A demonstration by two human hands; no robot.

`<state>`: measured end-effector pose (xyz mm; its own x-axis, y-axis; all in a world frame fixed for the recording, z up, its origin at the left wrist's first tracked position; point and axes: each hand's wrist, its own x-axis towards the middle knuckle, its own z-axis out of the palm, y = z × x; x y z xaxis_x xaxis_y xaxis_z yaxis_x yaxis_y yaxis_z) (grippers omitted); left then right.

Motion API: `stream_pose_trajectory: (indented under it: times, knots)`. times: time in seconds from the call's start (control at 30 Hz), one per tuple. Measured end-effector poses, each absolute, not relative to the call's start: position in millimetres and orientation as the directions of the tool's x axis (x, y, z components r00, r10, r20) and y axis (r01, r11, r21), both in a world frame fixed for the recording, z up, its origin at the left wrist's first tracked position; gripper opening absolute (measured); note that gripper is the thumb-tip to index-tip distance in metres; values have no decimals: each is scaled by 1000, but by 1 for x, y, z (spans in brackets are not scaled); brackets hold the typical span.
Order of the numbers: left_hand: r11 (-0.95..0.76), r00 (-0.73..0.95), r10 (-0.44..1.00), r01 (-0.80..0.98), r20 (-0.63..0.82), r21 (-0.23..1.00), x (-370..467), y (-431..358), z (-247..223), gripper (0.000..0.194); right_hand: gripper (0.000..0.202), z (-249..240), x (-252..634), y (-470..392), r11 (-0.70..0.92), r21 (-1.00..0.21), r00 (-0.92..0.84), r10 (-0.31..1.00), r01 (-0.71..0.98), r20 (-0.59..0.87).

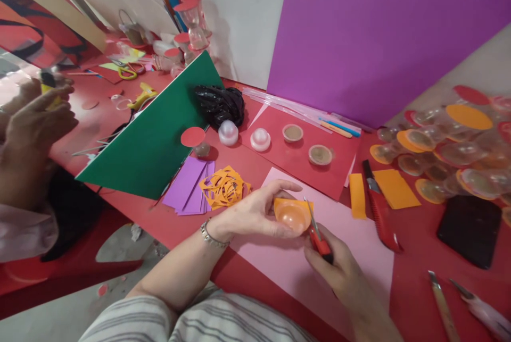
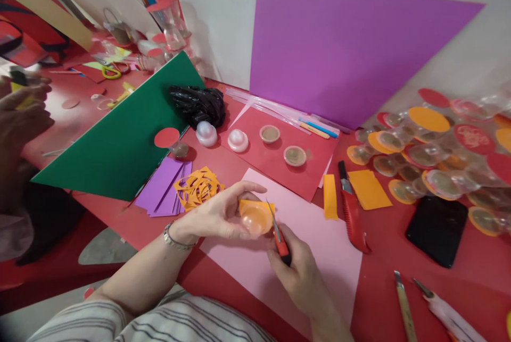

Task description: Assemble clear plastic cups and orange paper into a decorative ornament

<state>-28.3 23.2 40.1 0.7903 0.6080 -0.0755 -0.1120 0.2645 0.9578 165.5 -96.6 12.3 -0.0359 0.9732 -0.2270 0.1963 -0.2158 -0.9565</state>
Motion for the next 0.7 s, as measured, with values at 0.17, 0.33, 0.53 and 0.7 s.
stream_pose_trajectory:
  times: [0.17,0.33,0.53,0.7]
  knots:
    - [332,759,642,-144,-111,932,-28,25,35,74,25,4,167,-100,-238,-951,9,970,198,-241]
    - [510,718,669,-257,-191,821,-24,22,30,77,29,-2,167,-104,-334,-925,39,942,179,-332]
    - [530,681,702,-306,-207,791,-21,18,33,71,33,9,163,-100,-385,-912,18,922,140,-387]
    - [497,707,688,-296,-163,816,-21,18,32,72,32,20,158,-97,-426,-898,51,905,107,-423]
